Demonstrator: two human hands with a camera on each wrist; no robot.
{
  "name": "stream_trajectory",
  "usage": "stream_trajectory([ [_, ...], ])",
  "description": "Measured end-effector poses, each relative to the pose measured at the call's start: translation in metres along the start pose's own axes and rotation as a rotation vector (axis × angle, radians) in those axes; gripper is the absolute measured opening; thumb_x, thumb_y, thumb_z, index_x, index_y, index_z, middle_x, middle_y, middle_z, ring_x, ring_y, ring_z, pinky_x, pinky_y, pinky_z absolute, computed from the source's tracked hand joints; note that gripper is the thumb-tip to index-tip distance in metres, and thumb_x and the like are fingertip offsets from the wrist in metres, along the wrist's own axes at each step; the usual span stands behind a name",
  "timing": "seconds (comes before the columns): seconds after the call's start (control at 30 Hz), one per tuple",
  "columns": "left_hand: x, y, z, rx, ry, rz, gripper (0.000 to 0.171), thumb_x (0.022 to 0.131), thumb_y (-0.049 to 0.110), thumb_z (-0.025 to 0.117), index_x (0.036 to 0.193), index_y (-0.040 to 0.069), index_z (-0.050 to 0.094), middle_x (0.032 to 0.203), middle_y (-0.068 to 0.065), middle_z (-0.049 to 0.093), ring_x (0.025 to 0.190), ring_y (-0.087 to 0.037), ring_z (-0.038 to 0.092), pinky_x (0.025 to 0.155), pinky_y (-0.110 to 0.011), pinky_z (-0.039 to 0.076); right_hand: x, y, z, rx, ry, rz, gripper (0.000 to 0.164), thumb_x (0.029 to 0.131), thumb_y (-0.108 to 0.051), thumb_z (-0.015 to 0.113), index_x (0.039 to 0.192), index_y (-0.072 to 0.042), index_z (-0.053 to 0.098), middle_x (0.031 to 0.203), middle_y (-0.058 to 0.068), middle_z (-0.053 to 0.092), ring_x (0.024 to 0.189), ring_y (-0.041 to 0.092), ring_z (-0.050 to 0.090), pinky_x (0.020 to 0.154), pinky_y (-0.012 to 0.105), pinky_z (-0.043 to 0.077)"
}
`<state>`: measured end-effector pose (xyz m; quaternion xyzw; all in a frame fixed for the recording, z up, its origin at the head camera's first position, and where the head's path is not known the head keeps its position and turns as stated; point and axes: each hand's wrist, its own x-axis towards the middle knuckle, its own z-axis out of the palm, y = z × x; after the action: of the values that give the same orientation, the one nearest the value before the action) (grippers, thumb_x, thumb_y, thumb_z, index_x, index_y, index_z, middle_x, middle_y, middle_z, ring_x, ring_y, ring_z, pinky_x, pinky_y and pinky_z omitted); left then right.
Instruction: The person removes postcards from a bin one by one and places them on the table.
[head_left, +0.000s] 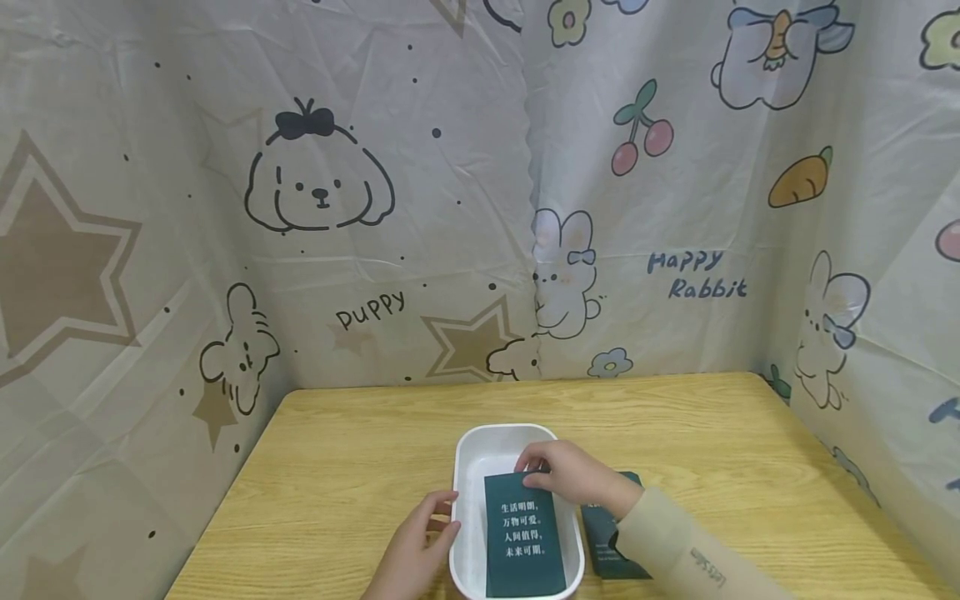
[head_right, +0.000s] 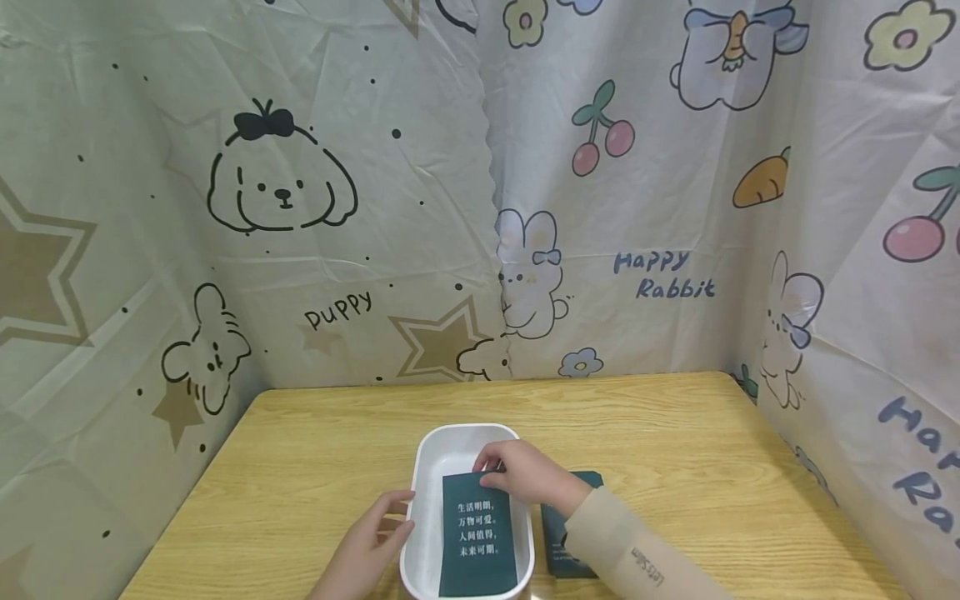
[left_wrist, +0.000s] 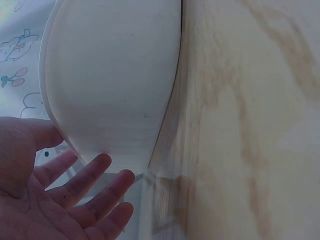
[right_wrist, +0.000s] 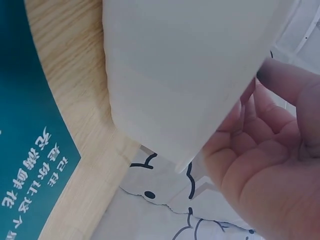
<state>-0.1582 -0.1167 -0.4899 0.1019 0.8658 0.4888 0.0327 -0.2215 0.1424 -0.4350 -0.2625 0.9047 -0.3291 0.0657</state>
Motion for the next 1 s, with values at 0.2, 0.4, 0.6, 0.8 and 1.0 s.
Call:
stream_trajectory([
  [0.2, -0.001, 0.001, -0.001, 0.000, 0.003, 0.015, 0.037, 0.094, 0.026, 0.058, 0.129, 0.015, 0.052, 0.114, -0.010, 0.060, 0.096, -0.021, 0.059, 0.081, -0.046, 0.056, 0.001, 0.005, -0.003, 0.062, -0.013, 0.004, 0.008, 0.089, -0.022, 0.065, 0.097, -0.021, 0.066, 0.086, -0.006, 0.067, 0.079, 0.009, 0.059, 0.078, 0.040, 0.055],
  [0.4, -0.001, -0.001, -0.001, 0.004, 0.006, 0.021, 0.037, 0.093, 0.028, 0.059, 0.128, 0.017, 0.052, 0.113, -0.010, 0.060, 0.095, -0.021, 0.059, 0.081, -0.045, 0.056, -0.001, 0.011, -0.010, 0.124, 0.042, 0.016, 0.010, 0.091, -0.027, 0.062, 0.100, -0.025, 0.067, 0.088, -0.006, 0.067, 0.082, 0.010, 0.060, 0.081, 0.043, 0.053],
  [0.6, 0.000, -0.002, -0.001, 0.004, 0.000, 0.031, 0.037, 0.093, 0.028, 0.059, 0.128, 0.017, 0.052, 0.113, -0.010, 0.060, 0.096, -0.021, 0.059, 0.080, -0.046, 0.056, -0.006, 0.013, -0.025, 0.192, 0.126, 0.054, 0.013, 0.092, -0.030, 0.060, 0.102, -0.024, 0.067, 0.092, -0.003, 0.068, 0.085, 0.014, 0.060, 0.084, 0.047, 0.051],
  [0.8, -0.001, -0.002, -0.001, -0.002, 0.004, 0.033, 0.037, 0.094, 0.023, 0.058, 0.129, 0.016, 0.051, 0.114, -0.012, 0.060, 0.096, -0.022, 0.059, 0.081, -0.046, 0.056, -0.014, 0.019, -0.042, 0.251, 0.158, 0.125, 0.018, 0.093, -0.028, 0.060, 0.107, -0.020, 0.067, 0.098, 0.001, 0.069, 0.088, 0.016, 0.061, 0.088, 0.050, 0.052],
  [1.0, -0.004, 0.003, -0.002, -0.009, 0.003, 0.036, 0.038, 0.094, 0.023, 0.058, 0.130, 0.014, 0.051, 0.114, -0.013, 0.060, 0.097, -0.024, 0.059, 0.080, -0.046, 0.056, -0.024, 0.029, -0.056, 0.246, 0.174, 0.127, 0.021, 0.093, -0.029, 0.060, 0.109, -0.019, 0.067, 0.104, 0.004, 0.068, 0.090, 0.017, 0.061, 0.086, 0.047, 0.053],
])
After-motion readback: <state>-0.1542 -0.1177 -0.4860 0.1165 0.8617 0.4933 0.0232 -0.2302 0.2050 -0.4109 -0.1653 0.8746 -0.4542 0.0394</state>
